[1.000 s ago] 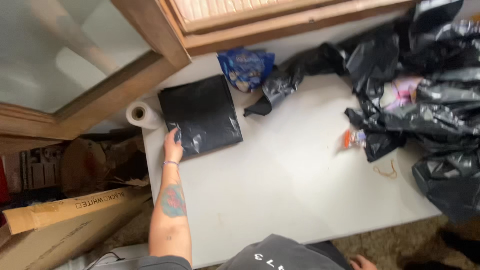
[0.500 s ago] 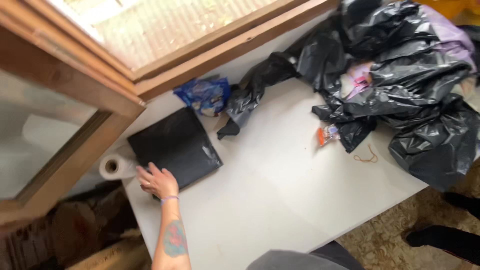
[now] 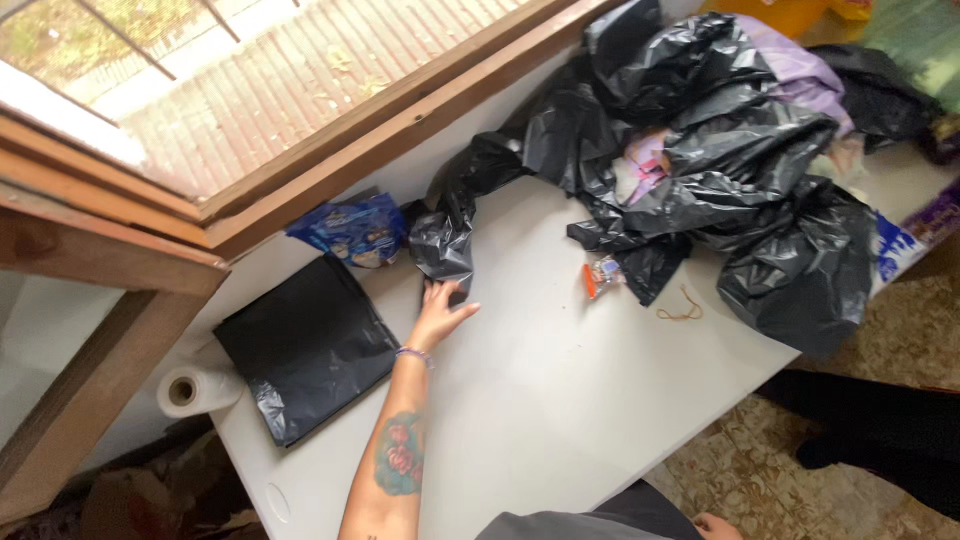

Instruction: The person folds several black trash bags by flattening them on a table, folding them in halves or thirds, and then stacking the folded bags.

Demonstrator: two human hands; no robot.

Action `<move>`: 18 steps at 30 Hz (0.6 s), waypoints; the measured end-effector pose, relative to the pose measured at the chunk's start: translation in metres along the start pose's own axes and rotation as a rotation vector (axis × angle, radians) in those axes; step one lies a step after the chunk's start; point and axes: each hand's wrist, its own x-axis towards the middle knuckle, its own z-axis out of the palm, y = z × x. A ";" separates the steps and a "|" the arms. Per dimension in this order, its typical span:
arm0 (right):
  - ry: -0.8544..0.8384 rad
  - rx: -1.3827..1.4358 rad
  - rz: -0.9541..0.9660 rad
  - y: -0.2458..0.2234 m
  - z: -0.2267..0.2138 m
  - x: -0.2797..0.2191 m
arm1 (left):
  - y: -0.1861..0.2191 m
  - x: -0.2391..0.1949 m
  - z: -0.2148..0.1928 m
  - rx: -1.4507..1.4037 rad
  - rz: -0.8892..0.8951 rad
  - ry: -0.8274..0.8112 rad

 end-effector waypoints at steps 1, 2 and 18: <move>0.000 0.009 -0.001 0.002 -0.002 0.000 | 0.010 0.005 0.008 0.004 0.006 -0.005; -0.033 0.042 -0.015 0.000 -0.006 0.001 | 0.020 0.011 0.012 0.037 -0.017 0.173; 0.078 0.541 -0.787 -0.218 -0.040 -0.239 | 0.235 -0.238 -0.112 -0.391 0.185 0.369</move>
